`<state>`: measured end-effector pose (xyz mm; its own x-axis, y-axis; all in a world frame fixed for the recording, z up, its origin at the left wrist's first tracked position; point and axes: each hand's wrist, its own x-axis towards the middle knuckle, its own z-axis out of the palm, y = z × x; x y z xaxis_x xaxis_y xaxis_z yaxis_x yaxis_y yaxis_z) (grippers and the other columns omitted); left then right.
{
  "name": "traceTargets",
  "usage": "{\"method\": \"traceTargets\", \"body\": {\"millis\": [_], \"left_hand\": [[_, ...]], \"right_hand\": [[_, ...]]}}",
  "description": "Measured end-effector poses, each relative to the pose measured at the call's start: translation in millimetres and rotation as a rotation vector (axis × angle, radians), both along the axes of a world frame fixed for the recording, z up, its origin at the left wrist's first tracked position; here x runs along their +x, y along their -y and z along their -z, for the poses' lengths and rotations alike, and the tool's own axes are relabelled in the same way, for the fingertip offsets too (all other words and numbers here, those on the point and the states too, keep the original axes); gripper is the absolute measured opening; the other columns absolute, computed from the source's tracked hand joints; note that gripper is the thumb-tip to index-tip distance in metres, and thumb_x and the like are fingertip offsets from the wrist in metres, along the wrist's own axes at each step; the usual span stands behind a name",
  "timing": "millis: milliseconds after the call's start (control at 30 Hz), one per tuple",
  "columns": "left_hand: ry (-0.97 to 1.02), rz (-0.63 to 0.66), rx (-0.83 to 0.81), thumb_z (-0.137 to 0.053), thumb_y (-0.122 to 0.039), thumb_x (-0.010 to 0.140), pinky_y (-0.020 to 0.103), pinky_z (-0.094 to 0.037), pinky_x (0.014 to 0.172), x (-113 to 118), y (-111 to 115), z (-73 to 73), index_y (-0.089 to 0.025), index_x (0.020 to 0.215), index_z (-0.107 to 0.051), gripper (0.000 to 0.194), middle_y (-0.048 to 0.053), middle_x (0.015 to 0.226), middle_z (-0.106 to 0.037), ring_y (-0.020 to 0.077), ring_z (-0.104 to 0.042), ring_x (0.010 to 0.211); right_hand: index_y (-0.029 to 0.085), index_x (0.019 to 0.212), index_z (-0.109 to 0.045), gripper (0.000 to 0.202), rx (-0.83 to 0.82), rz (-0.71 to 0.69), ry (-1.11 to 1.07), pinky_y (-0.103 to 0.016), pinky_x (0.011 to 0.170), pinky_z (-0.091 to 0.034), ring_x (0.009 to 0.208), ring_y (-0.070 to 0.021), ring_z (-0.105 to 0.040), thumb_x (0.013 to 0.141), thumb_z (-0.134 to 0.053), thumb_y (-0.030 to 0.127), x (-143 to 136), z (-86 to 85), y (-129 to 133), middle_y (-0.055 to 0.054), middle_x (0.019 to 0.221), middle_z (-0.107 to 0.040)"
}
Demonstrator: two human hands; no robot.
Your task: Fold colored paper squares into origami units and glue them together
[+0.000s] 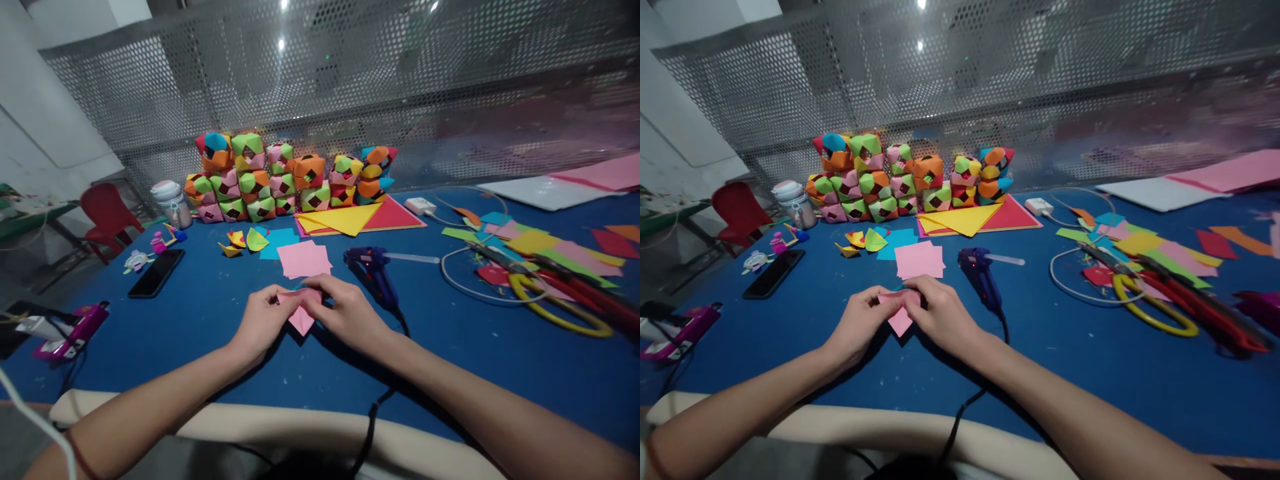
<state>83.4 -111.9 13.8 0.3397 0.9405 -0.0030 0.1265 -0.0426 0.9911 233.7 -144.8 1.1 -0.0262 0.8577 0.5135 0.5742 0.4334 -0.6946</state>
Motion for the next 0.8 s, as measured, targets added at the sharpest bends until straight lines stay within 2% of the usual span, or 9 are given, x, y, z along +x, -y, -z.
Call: {"method": "traceTargets", "body": {"millis": [100, 200, 367, 500, 667, 800], "left_hand": [[0.041, -0.043, -0.004, -0.066, -0.033, 0.067, 0.020, -0.031, 0.054, 0.7, 0.3, -1.1, -0.013, 0.064, -0.056, 0.023, -0.003, 0.058, -0.053, 0.0086, -0.044, 0.055], [0.062, -0.067, -0.023, -0.068, -0.033, 0.066, 0.020, -0.029, 0.052, 0.7, -0.6, 0.8, -0.013, 0.063, -0.054, 0.024, -0.004, 0.056, -0.050, 0.0075, -0.042, 0.053], [0.065, -0.080, -0.022, -0.067, -0.030, 0.066, 0.020, -0.031, 0.053, -1.4, -4.3, 7.5, -0.013, 0.066, -0.056, 0.020, -0.002, 0.059, -0.053, 0.0084, -0.045, 0.055], [0.054, -0.082, -0.004, -0.066, -0.027, 0.067, 0.020, -0.031, 0.053, -1.7, -4.5, 8.4, -0.012, 0.066, -0.056, 0.018, -0.003, 0.059, -0.052, 0.0079, -0.044, 0.055], [0.096, 0.030, -0.037, -0.065, -0.024, 0.069, 0.021, -0.037, 0.062, 0.7, -1.6, 4.1, -0.014, 0.083, -0.063, 0.017, 0.000, 0.075, -0.059, 0.0098, -0.050, 0.066], [0.139, 0.071, -0.049, -0.061, -0.035, 0.074, 0.021, -0.035, 0.058, 1.0, -1.3, 3.6, -0.012, 0.073, -0.064, 0.023, 0.000, 0.067, -0.056, 0.0093, -0.046, 0.062]], "right_hand": [[0.018, 0.085, -0.058, 0.012, -0.055, 0.061, -0.135, -0.026, 0.060, -0.043, 0.064, -0.0142, -0.054, 0.081, -0.051, 0.026, -1.3, -0.9, 1.0, -0.003, 0.074, -0.062], [0.018, 0.075, -0.057, 0.015, -0.089, 0.047, -0.202, -0.024, 0.055, -0.041, 0.058, -0.0124, -0.051, 0.083, -0.048, 0.027, -1.6, -1.5, 1.0, 0.000, 0.065, -0.058], [0.017, 0.070, -0.060, 0.017, -0.154, 0.072, -0.255, -0.025, 0.056, -0.041, 0.059, -0.0132, -0.053, 0.080, -0.050, 0.027, -1.9, -4.5, 0.3, -0.001, 0.065, -0.061], [0.017, 0.074, -0.064, 0.016, -0.176, 0.064, -0.293, -0.026, 0.059, -0.042, 0.064, -0.0147, -0.056, 0.079, -0.052, 0.027, -0.6, -5.0, -1.1, -0.002, 0.071, -0.065], [0.017, 0.069, -0.063, 0.016, -0.113, 0.057, -0.228, -0.026, 0.061, -0.042, 0.063, -0.0146, -0.056, 0.078, -0.052, 0.024, 1.0, -1.1, -1.4, -0.003, 0.068, -0.064], [0.017, 0.081, -0.062, 0.015, -0.140, 0.032, -0.227, -0.025, 0.060, -0.041, 0.062, -0.0137, -0.054, 0.079, -0.053, 0.028, -1.4, -2.9, 0.8, -0.002, 0.072, -0.063]]}}
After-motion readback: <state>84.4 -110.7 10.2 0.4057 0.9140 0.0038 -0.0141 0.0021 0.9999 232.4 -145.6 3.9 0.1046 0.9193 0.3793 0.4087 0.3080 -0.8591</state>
